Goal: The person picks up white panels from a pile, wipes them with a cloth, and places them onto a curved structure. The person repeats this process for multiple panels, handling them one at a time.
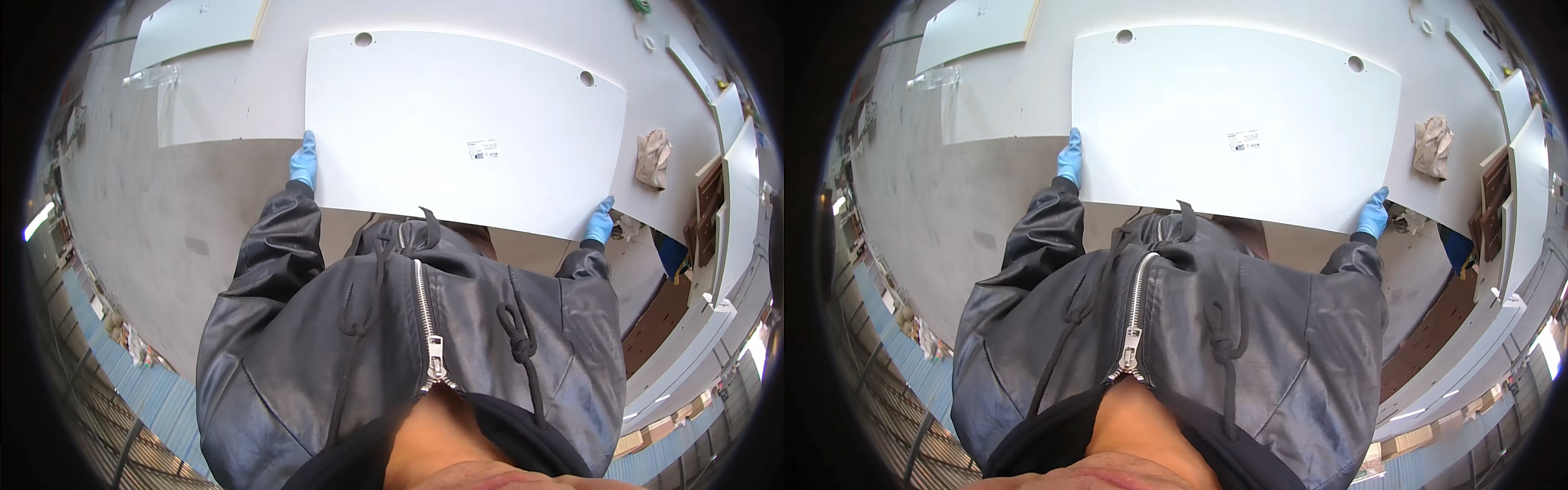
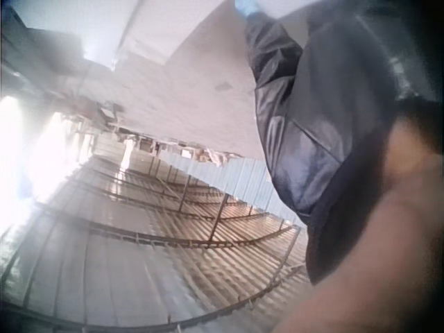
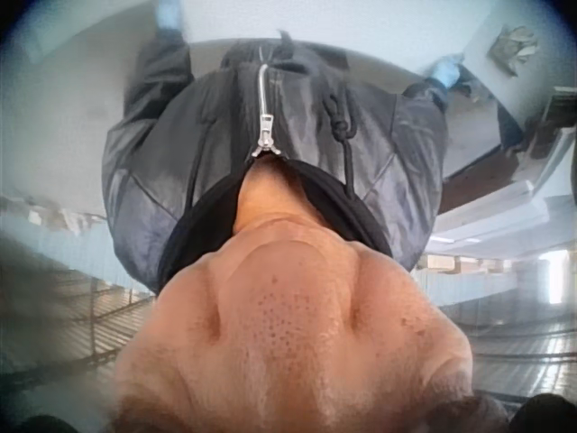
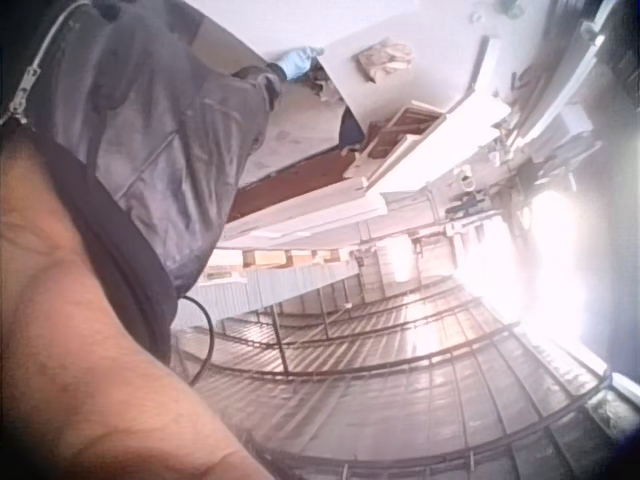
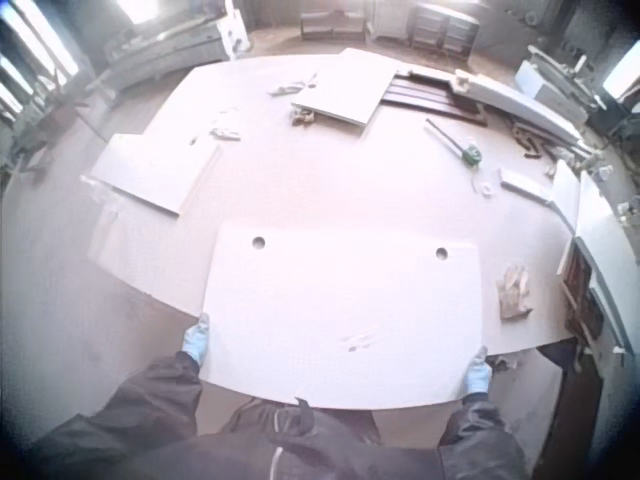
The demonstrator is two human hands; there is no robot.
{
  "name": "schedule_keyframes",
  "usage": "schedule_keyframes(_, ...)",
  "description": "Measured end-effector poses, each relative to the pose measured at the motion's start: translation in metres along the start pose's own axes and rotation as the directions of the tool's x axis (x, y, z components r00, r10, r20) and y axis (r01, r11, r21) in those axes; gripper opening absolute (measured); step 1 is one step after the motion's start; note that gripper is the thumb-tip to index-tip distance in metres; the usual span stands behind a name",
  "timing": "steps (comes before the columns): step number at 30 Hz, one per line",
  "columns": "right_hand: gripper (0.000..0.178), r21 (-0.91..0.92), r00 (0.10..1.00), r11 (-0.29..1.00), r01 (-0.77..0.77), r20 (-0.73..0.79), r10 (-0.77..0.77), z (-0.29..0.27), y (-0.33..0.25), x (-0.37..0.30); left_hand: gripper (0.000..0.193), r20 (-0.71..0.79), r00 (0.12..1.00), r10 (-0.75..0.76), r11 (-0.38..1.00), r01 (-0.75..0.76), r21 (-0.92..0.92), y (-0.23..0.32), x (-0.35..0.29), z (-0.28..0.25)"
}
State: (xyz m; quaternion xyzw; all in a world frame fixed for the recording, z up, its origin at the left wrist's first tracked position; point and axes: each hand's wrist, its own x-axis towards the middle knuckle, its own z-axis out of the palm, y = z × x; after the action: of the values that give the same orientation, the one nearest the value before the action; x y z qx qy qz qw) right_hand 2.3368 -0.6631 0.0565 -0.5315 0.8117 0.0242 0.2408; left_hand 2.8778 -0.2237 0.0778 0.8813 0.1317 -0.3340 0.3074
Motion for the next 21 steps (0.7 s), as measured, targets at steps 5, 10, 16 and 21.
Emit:
schedule_keyframes(5, 0.082, 0.089, 0.978, 0.993, 0.083, 0.186, -0.098, -0.029, 0.012, 0.012, 0.079, 0.092, 0.996, -0.003, 0.999, 0.008, -0.049, 0.023, -0.029, -0.018)
schedule_keyframes(10, 0.058, 0.637, 0.799, 0.769, 0.059, 0.432, -0.419, -0.129, -0.013, -0.024, 0.068, 0.356, 0.92, 0.162, 0.948, -0.046, -0.314, 0.067, -0.079, -0.085)
schedule_keyframes(16, 0.082, 0.862, 0.59, 0.495, 0.108, 0.345, -0.73, -0.244, -0.063, -0.044, 0.07, 0.453, 0.647, 0.613, 0.782, -0.415, -0.465, 0.133, -0.117, -0.151)
schedule_keyframes(21, 0.074, -0.727, -0.081, 0.034, 0.686, -0.123, -0.989, -0.24, -0.108, -0.028, 0.05, 0.172, 0.18, 0.969, 0.09, -0.897, 0.432, 0.163, -0.103, -0.156)
